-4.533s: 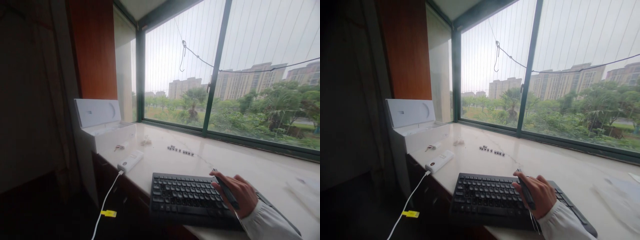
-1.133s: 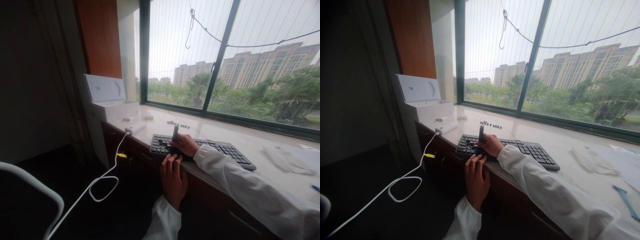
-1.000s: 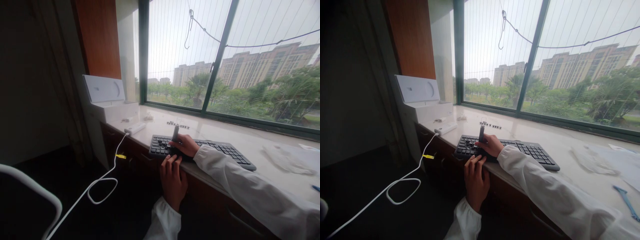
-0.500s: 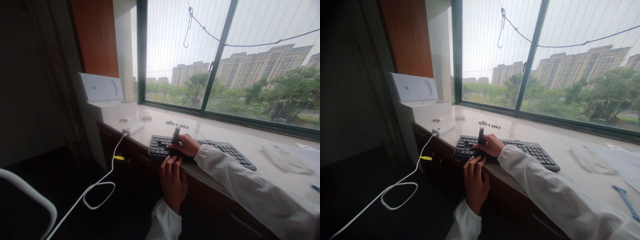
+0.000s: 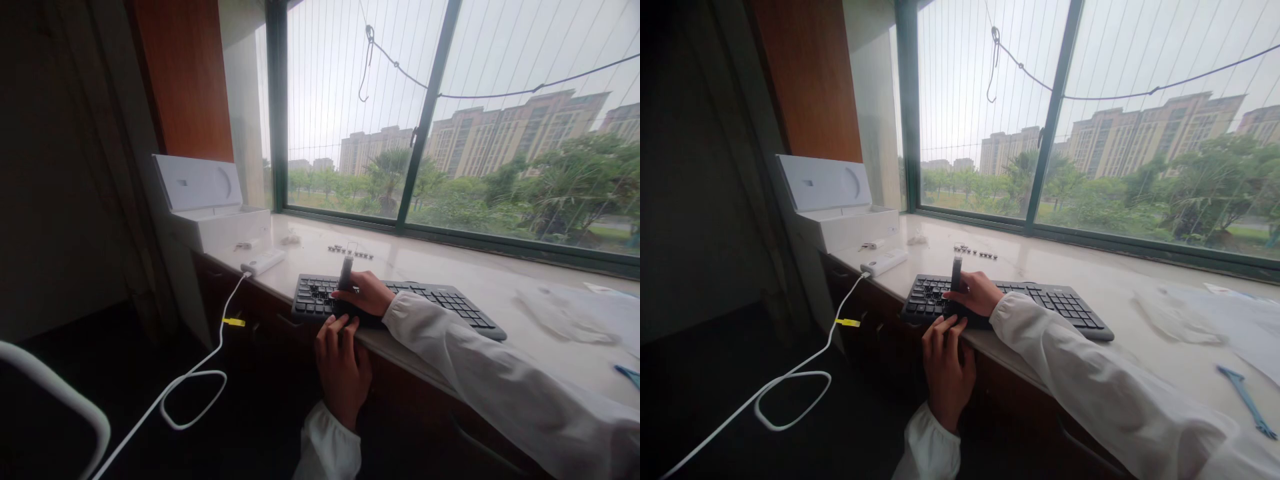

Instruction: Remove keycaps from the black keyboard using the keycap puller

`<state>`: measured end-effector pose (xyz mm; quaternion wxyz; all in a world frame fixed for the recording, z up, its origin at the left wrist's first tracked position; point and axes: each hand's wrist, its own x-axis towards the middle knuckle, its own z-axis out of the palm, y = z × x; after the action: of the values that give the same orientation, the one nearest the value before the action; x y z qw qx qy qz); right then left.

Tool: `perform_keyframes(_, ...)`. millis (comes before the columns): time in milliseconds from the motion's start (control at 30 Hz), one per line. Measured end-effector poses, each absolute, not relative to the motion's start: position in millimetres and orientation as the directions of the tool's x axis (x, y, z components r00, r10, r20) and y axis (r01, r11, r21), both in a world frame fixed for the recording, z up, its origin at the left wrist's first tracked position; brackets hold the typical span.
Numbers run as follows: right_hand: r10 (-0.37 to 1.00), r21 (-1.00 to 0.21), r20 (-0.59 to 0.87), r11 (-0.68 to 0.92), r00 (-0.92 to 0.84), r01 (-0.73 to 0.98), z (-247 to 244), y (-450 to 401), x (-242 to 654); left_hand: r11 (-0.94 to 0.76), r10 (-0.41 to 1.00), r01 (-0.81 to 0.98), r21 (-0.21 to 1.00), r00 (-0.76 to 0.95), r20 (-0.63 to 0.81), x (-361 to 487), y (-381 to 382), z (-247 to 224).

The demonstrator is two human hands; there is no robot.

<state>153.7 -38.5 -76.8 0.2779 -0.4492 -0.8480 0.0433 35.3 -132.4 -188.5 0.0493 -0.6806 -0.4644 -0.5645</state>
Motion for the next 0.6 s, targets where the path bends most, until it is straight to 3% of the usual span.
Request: perform_keyframes(600,0.788,-0.318,0.418,0.593,-0.452,0.74,-75.6,-35.5,155.0,-0.563,0.611,0.658,0.5,-0.075,0.788,35.7,-135.2,-184.8)
